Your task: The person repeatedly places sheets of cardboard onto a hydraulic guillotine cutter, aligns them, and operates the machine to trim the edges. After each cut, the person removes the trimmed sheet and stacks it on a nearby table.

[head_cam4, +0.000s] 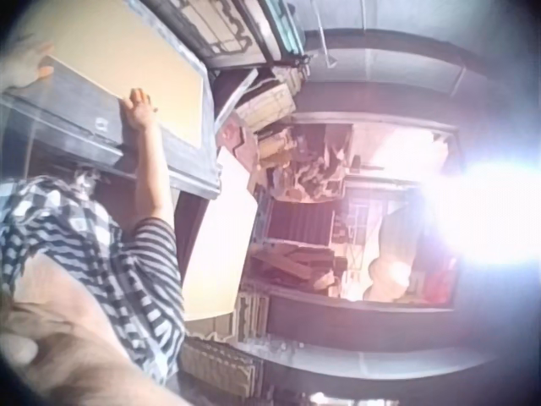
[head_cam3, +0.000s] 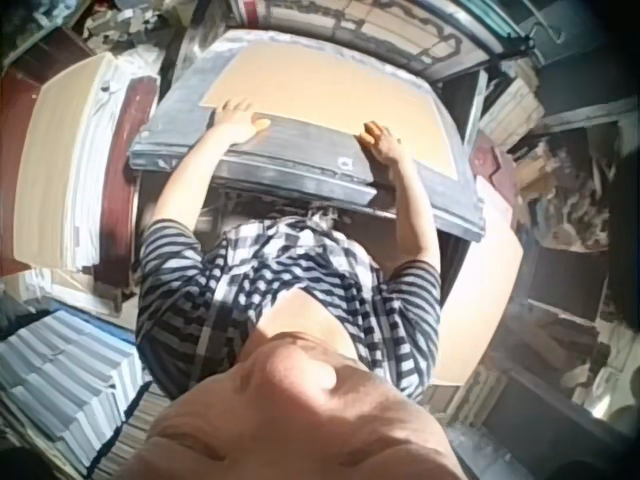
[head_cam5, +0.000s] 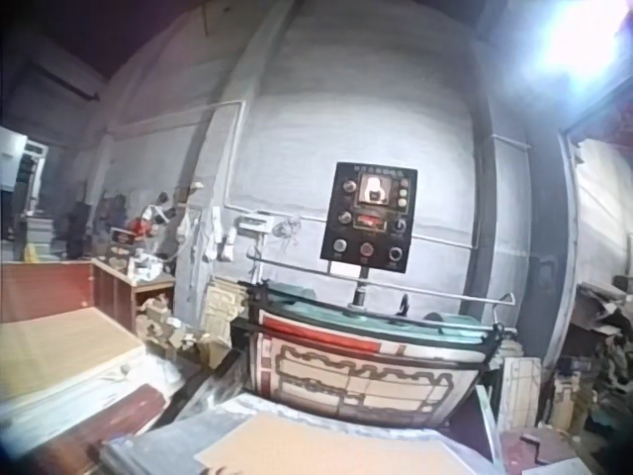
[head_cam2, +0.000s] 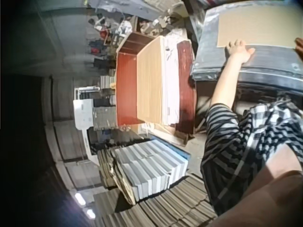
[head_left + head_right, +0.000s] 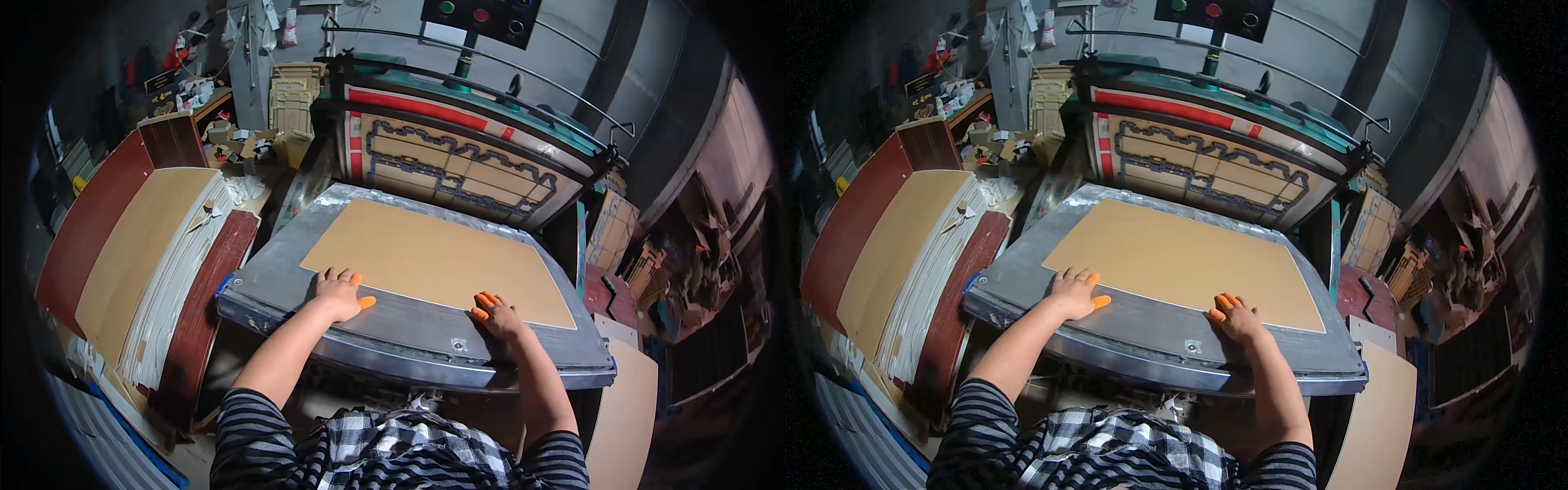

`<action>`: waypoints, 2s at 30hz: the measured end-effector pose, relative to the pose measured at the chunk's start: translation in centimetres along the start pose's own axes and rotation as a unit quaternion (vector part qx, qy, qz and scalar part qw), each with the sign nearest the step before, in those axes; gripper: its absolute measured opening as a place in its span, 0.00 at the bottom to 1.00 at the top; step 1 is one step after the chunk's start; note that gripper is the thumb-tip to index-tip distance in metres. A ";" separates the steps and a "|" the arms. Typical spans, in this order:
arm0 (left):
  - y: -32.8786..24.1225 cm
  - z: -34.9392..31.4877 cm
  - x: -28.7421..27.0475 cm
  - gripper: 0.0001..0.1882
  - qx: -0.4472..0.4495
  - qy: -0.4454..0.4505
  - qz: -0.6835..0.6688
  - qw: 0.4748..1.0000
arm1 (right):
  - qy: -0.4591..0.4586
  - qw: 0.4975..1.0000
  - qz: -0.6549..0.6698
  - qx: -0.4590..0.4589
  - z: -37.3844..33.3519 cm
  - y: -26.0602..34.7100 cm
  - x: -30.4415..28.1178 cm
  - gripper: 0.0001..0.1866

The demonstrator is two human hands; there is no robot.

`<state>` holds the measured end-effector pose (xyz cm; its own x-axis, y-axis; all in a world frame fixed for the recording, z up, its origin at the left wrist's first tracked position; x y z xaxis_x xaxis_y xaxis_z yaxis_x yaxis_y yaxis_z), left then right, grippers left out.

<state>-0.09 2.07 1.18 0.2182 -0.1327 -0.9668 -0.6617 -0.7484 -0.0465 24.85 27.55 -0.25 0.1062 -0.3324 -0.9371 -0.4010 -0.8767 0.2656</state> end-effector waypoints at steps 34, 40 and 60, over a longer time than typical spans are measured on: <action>-15.0 -0.9 3.0 0.37 0.274 -0.055 -0.100 0.955 | -0.575 0.739 -0.350 -0.037 15.2 8.7 -45.6 0.48; -14.3 -2.1 1.9 0.41 0.238 0.035 -0.077 0.967 | -0.495 0.847 -0.184 0.055 17.5 8.5 -48.0 0.45; -16.9 16.9 -23.9 0.21 0.303 -0.355 -0.320 0.825 | -0.477 0.835 -0.211 -0.173 -25.9 16.8 -22.9 0.21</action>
<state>-6.26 28.84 20.82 0.3293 0.7373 -0.5898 -0.8583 -0.0266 -0.5125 39.24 11.39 31.54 -0.6684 0.3157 -0.6735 -0.2072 -0.9486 -0.2391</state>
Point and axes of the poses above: each hand's wrist, its own z-axis towards the middle knuckle, its own x-axis out of the palm, y = z × x, the point moved 5 cm from there along z, towards the middle knuckle, and after that the axes turned 11 degrees about -x, right-handed, at the moved point
